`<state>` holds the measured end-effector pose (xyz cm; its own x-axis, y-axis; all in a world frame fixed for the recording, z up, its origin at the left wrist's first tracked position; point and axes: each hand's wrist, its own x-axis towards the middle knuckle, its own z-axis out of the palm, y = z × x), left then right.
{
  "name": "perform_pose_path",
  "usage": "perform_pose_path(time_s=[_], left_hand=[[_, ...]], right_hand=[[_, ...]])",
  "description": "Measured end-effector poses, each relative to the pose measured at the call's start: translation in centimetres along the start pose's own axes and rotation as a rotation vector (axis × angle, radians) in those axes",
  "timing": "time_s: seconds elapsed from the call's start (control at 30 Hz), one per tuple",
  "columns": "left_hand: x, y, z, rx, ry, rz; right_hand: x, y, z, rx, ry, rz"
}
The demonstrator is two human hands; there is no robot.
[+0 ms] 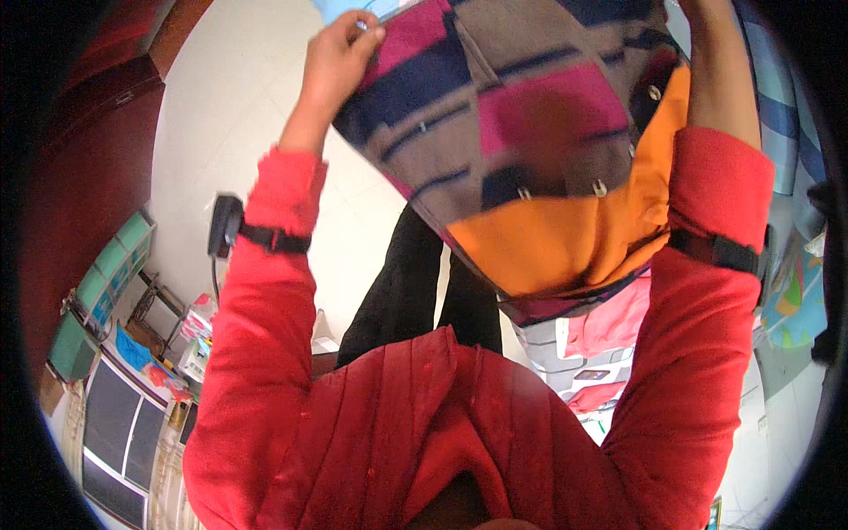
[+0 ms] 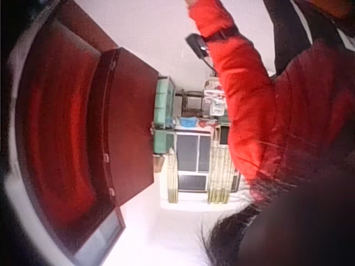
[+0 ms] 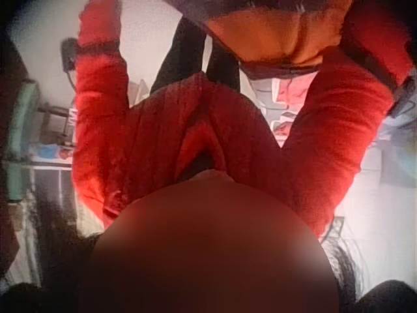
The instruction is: The person folds several garments on a bed, including an orange jacket, a plaid shirt, a maroon top, a light blue top, and a purple jacket. Each item is smoothed, folded, and placed in a neat stack.
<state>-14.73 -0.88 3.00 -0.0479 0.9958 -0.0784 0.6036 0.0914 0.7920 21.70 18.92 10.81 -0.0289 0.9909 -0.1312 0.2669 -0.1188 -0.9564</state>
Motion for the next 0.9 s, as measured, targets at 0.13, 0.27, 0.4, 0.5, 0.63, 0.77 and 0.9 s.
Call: perform_pose_path(time_s=[0.13, 0.27, 0.4, 0.5, 0.63, 0.77, 0.9], left_hand=[[3.7, -3.3, 1.1, 0.363, -0.031, -0.08], [0.3, -3.6, 2.5, 0.439, 0.152, 0.239], [-7.5, 0.7, 6.4, 0.16, -0.082, 0.201], [-14.1, 4.4, 9.6, 0.044, -0.426, 0.187], [-16.8, 5.1, 12.0, 0.023, -0.334, 0.154], [-13.8, 1.4, 11.3, 0.191, 0.1, 0.031], [-11.8, -2.0, 10.5, 0.071, 0.344, -0.243]], right_hand=[[0.9, 8.0, -1.3, -0.204, 0.164, -0.109], [-9.8, 14.1, -9.0, -0.341, 0.301, 0.045], [-23.8, 17.1, -19.1, -0.695, 0.451, 0.381], [-33.0, 20.6, -22.7, -1.019, 0.663, 0.395], [-41.4, 23.6, -22.6, -0.798, 0.549, 0.658], [-44.3, 23.8, -19.9, -0.059, 0.567, 1.003], [-44.5, 23.0, -18.2, -0.007, 0.473, 1.014]])
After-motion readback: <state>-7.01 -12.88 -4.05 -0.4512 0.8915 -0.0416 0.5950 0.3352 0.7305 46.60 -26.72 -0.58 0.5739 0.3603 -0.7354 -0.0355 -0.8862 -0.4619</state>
